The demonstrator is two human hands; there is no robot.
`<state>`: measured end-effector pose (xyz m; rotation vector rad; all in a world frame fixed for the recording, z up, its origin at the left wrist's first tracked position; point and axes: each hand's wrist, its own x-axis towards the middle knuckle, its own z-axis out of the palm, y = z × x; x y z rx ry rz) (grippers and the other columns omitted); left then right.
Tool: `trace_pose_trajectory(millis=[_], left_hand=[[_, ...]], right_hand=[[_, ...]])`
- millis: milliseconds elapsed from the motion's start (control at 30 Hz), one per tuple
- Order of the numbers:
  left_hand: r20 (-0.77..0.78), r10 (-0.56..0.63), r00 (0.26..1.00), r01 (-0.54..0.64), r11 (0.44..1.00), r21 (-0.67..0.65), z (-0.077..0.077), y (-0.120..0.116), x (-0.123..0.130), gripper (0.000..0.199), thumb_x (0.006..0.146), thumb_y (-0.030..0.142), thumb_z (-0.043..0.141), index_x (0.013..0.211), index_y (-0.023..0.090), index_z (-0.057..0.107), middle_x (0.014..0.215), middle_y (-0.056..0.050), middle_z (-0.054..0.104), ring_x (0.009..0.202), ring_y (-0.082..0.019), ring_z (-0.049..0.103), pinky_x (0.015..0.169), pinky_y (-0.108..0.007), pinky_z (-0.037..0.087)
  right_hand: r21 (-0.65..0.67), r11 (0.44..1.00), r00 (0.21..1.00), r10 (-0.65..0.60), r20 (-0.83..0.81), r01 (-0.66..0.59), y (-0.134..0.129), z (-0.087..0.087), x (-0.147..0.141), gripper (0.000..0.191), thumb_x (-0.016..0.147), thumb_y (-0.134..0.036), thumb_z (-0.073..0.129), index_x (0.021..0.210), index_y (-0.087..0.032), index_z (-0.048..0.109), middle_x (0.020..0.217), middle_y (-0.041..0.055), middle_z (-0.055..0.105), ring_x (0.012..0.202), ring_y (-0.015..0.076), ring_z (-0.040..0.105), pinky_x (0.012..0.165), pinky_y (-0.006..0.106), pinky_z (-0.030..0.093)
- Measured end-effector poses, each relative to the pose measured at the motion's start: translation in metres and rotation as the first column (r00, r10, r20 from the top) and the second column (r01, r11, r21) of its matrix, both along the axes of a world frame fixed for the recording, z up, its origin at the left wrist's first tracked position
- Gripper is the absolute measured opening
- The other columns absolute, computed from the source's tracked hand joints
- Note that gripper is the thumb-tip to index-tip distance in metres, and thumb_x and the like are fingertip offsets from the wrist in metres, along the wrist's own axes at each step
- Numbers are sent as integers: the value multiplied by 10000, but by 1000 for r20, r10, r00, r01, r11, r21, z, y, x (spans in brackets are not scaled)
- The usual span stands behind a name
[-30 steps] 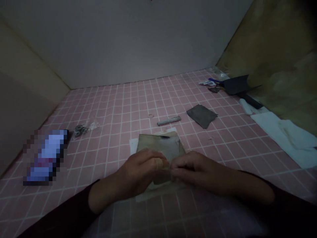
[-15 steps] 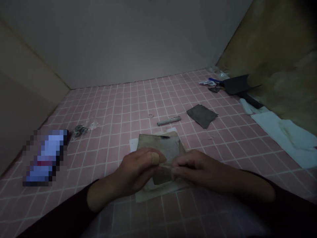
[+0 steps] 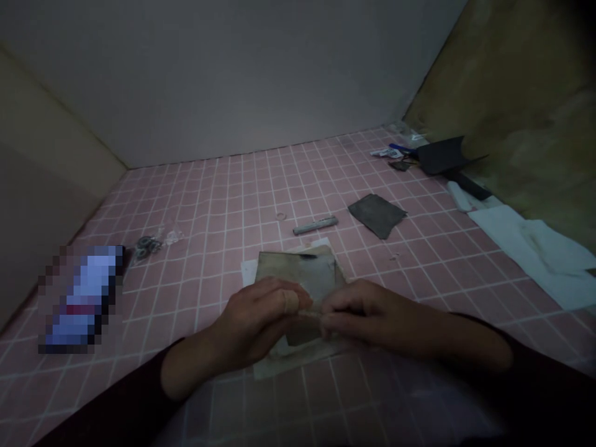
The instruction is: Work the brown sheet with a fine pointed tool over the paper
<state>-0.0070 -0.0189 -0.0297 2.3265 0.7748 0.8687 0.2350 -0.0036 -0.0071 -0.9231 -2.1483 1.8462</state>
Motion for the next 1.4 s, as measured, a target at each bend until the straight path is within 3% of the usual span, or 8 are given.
trace_pose_trajectory(millis=[67, 333, 500, 600, 867, 1133, 1300, 1400], left_hand=[[15, -2, 1000, 1, 999, 35, 1, 0, 1, 215, 909, 85, 579, 1087, 201, 608, 1052, -67, 706, 976, -170, 677, 814, -275, 566], [-51, 58, 997, -59, 998, -14, 7, 0, 2, 116, 932, 187, 572, 1046, 171, 581, 865, -43, 691, 777, -157, 668, 686, -259, 534], [-22, -2, 1000, 4, 997, 72, 3, 0, 4, 148, 927, 107, 548, 1038, 184, 608, 974, -57, 704, 878, -159, 679, 753, -263, 564], [13, 14, 1000, -15, 995, 97, 6, -2, 4, 200, 925, 95, 548, 1073, 215, 609, 1061, -63, 702, 911, -165, 681, 761, -269, 576], [16, 30, 999, -29, 998, -62, 12, 0, 2, 127, 946, 225, 567, 1055, 163, 589, 845, -40, 685, 758, -142, 657, 691, -243, 546], [26, -62, 998, 59, 991, 117, 8, 0, 5, 143, 940, 87, 515, 1003, 160, 620, 1020, -81, 701, 870, -143, 665, 765, -233, 556], [48, 11, 999, -11, 1000, 3, 12, 0, 2, 107, 937, 126, 553, 1032, 151, 595, 929, -65, 677, 881, -158, 650, 766, -253, 547], [44, 23, 999, -22, 999, -25, 11, 0, 1, 124, 938, 134, 548, 1056, 145, 589, 919, -71, 684, 872, -164, 655, 770, -269, 548]], right_hand=[[-140, 990, 1000, 15, -24, -18, 2, 3, 1, 291, 980, -338, 476, 791, -160, 609, 557, -69, 386, 490, 78, 378, 470, 207, 297], [572, 816, 991, -126, 38, 81, -16, -16, -3, 184, 959, -146, 417, 821, -169, 536, 712, -11, 511, 630, 116, 459, 604, 272, 324], [32, 999, 999, -24, 31, 23, -1, -6, 1, 305, 993, -321, 451, 752, -169, 561, 594, -57, 405, 527, 87, 388, 514, 228, 303], [-301, 953, 1000, 28, -8, -29, 5, 0, 2, 336, 979, -422, 471, 820, -168, 622, 522, -80, 366, 433, 77, 317, 429, 211, 262], [533, 843, 989, -133, 63, 80, -17, -11, -2, 227, 986, -208, 409, 829, -171, 569, 728, 15, 567, 623, 126, 501, 603, 270, 359], [-228, 974, 998, 27, 50, -15, -1, 6, -2, 363, 986, -418, 446, 726, -182, 539, 525, -69, 361, 452, 84, 320, 436, 221, 261], [458, 880, 987, -160, 33, 128, -10, -2, -2, 278, 991, -260, 408, 755, -178, 528, 686, 9, 524, 613, 130, 490, 596, 274, 365], [567, 821, 988, -138, 69, 75, -15, -7, -3, 241, 985, -199, 379, 813, -171, 546, 735, 31, 563, 641, 139, 513, 619, 286, 364]])
